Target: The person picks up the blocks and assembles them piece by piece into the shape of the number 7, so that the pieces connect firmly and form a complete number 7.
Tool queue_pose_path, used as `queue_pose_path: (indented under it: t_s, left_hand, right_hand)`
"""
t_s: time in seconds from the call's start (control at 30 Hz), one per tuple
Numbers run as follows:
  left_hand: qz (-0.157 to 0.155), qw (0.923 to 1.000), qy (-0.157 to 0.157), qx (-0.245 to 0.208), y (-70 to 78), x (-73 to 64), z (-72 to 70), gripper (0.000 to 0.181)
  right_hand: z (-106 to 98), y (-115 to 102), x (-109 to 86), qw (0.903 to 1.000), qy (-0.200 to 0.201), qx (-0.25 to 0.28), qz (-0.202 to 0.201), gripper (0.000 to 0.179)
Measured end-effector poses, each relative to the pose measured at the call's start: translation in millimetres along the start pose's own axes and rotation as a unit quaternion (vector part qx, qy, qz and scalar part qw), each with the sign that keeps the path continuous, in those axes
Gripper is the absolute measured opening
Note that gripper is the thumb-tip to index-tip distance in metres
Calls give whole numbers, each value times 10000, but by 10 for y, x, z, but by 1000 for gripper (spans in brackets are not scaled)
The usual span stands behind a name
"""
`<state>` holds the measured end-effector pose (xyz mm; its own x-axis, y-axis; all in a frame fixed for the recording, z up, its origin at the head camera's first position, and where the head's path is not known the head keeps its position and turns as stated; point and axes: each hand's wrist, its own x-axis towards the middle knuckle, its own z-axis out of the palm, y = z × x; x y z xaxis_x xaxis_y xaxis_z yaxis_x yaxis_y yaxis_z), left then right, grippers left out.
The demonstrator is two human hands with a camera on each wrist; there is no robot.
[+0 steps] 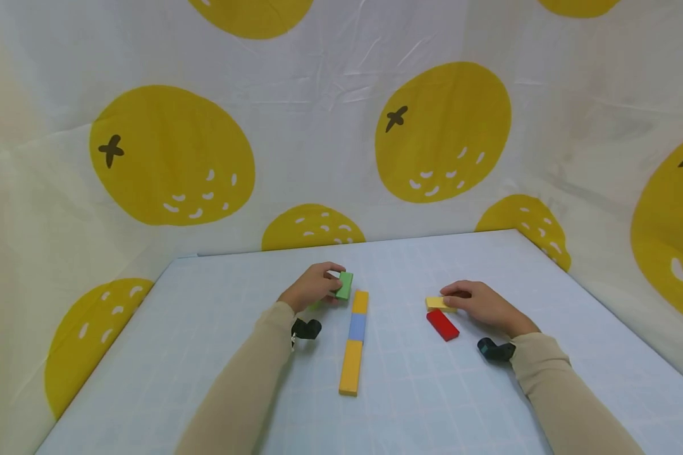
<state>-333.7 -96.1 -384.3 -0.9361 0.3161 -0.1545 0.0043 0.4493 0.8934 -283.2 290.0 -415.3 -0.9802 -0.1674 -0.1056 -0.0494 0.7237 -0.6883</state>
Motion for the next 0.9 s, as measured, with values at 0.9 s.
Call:
queue_pose_path:
  t_s: [0.9]
  left_hand:
    - [-335, 9965, 369, -673, 24, 290, 145, 41]
  right_hand:
    - [19, -22, 17, 9999, -4, 52, 145, 48]
